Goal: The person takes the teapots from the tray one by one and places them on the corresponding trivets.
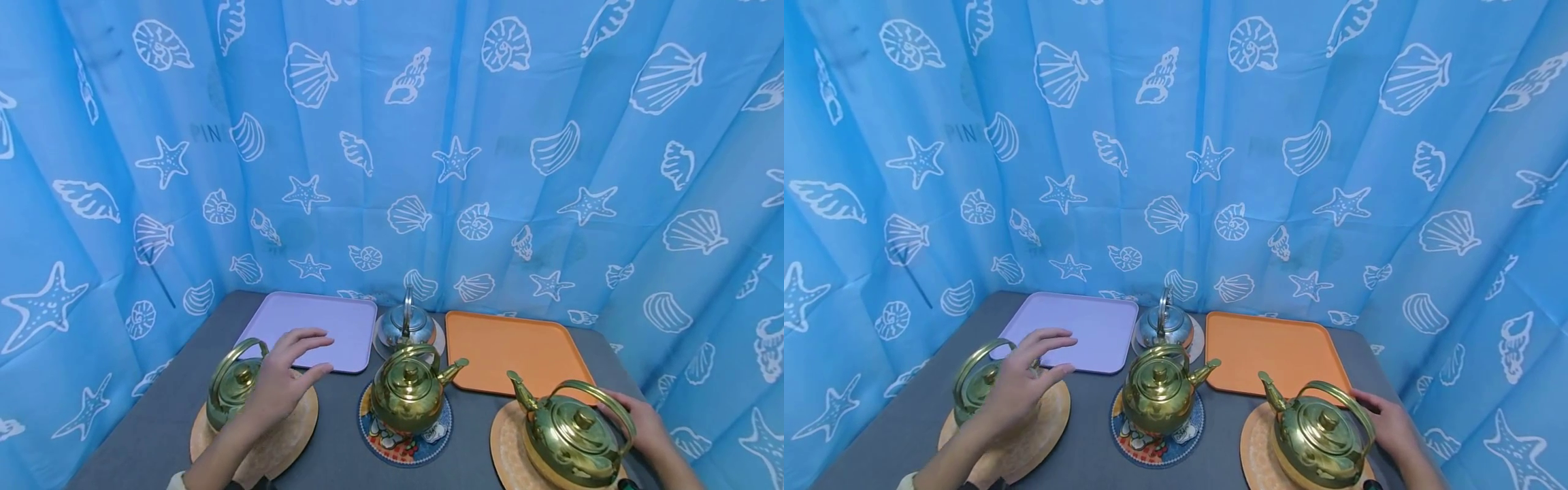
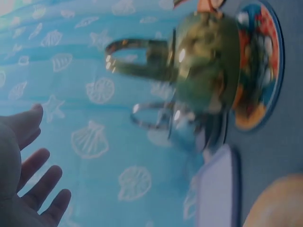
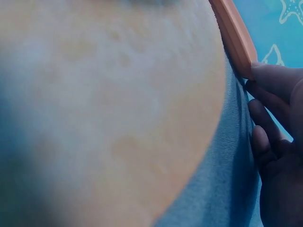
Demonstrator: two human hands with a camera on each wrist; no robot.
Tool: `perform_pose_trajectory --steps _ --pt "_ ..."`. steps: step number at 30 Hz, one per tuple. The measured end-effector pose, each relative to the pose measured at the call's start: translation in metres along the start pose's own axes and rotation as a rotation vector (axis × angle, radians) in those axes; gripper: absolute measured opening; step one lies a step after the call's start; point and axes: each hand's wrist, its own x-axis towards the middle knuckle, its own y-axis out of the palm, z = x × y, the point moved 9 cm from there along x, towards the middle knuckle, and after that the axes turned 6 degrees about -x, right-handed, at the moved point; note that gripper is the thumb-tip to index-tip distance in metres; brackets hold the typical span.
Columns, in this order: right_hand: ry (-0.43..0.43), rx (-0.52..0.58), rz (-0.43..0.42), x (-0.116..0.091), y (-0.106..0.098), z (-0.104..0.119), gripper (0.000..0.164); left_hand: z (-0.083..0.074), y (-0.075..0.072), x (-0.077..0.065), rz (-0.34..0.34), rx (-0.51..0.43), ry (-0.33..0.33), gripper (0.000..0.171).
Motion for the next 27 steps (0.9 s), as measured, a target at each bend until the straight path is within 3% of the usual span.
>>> perform_pose_trajectory --steps 10,21,24,27 --pt "-0.068 -0.047 -0.049 -0.011 -0.014 0.009 0.047 0.003 -0.062 0.006 0.026 0.192 0.087 0.052" --pt "0.011 -0.077 0.083 -0.023 -0.020 -0.002 0.059 0.045 -0.117 0.001 -0.007 0.318 0.022 0.058" --pt "-0.062 -0.108 0.052 -0.025 -0.024 0.002 0.050 0.059 -0.126 -0.005 -0.012 0.346 0.022 0.062" --pt "-0.171 -0.144 -0.048 -0.029 -0.029 0.008 0.044 0.073 -0.135 -0.012 -0.023 0.392 0.031 0.064"
